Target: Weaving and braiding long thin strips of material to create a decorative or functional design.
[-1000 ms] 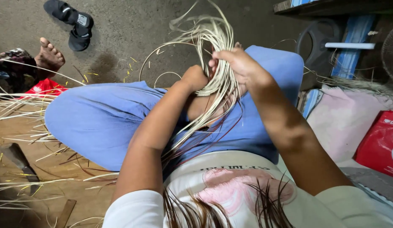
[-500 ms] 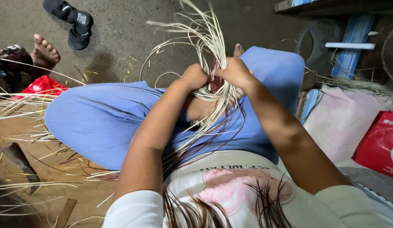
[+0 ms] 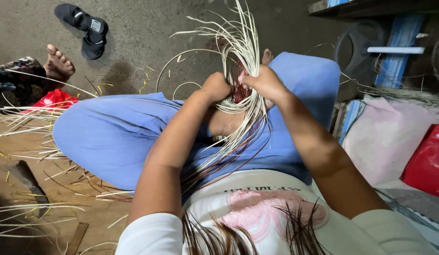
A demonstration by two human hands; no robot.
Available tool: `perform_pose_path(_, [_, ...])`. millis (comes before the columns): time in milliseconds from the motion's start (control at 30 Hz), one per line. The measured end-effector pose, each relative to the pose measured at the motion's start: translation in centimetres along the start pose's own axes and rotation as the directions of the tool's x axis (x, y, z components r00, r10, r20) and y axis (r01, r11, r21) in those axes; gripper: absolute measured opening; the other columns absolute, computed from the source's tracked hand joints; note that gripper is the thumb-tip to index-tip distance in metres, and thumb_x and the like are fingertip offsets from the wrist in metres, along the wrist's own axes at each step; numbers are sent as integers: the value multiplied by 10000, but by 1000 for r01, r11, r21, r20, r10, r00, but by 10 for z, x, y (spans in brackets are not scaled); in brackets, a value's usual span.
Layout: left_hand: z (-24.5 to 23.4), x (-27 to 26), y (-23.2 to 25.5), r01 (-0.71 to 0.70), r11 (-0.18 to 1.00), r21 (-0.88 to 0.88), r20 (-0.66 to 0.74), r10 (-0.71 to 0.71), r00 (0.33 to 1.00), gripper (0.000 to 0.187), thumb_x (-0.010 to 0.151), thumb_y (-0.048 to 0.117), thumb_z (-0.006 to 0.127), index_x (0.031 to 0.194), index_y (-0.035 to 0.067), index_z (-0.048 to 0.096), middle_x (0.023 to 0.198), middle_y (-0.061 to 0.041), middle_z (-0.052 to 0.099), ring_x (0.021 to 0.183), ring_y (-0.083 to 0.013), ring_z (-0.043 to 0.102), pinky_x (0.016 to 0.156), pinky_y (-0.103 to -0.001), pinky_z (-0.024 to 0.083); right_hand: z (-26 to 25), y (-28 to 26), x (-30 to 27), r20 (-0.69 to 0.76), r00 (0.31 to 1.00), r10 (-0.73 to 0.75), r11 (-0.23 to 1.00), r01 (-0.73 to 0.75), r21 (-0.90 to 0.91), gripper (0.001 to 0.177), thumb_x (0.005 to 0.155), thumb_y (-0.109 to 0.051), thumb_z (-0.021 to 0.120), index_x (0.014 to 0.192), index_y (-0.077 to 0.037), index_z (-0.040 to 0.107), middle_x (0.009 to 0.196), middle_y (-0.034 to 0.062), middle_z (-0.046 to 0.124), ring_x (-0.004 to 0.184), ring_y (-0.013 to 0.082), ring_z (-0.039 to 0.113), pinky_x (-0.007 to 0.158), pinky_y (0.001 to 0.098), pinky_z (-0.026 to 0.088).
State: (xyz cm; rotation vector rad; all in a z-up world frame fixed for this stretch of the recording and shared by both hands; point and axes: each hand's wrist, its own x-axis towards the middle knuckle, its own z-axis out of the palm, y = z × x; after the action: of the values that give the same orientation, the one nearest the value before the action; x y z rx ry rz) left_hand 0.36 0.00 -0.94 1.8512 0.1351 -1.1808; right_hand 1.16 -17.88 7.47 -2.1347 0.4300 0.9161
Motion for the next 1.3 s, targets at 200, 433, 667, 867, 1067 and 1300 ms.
perform_pose_path(200, [-7,-14,16,64,994,-83,-6,-65,998,347,786,275,742,1052,56,783,1027,-188,766,1112,-368,716,962,-466,565,0,2,-2,-11,1000,-20,997,21,80,148,808,-280,736,885,-159,772,706,2,747,703,127,717,718,288,563])
perform_pose_path(433, [3,20,-8,26,961,-275,-62,-45,997,246,744,291,765,964,190,811,901,-98,765,1013,-304,743,923,-413,567,6,7,0,-26,998,57,992,-54,114,166,763,-310,770,857,-173,768,682,-22,743,672,84,722,693,240,566])
perform_pose_path(667, [-9,28,10,-52,911,-409,-149,-11,989,234,777,228,755,989,134,792,882,-112,759,952,-259,737,888,-379,563,1,4,-4,-28,999,25,984,-19,179,222,794,-261,764,908,-72,755,721,54,746,702,156,719,699,304,569])
perform_pose_path(867, [-26,8,37,-221,803,-553,-265,82,961,261,747,145,793,1000,80,777,887,-84,765,907,-203,705,880,-380,562,-2,-33,-14,13,997,-80,839,60,541,225,810,-195,828,952,-44,739,830,101,756,806,193,747,790,353,619])
perform_pose_path(1067, [-27,48,-2,-335,816,-471,-293,213,932,312,817,108,761,1112,17,713,999,-173,741,1032,-311,693,964,-444,524,6,-46,-48,294,940,-173,533,-162,830,257,832,-198,748,1018,-29,694,872,62,752,839,173,772,798,351,642])
perform_pose_path(1300, [-50,22,38,-444,781,-438,-163,417,894,249,868,91,728,1114,49,717,1019,-143,728,1052,-297,670,1018,-417,489,-2,-31,-25,455,688,-565,482,-173,859,528,979,-414,584,1332,-25,537,1140,250,739,1083,313,734,971,441,580])
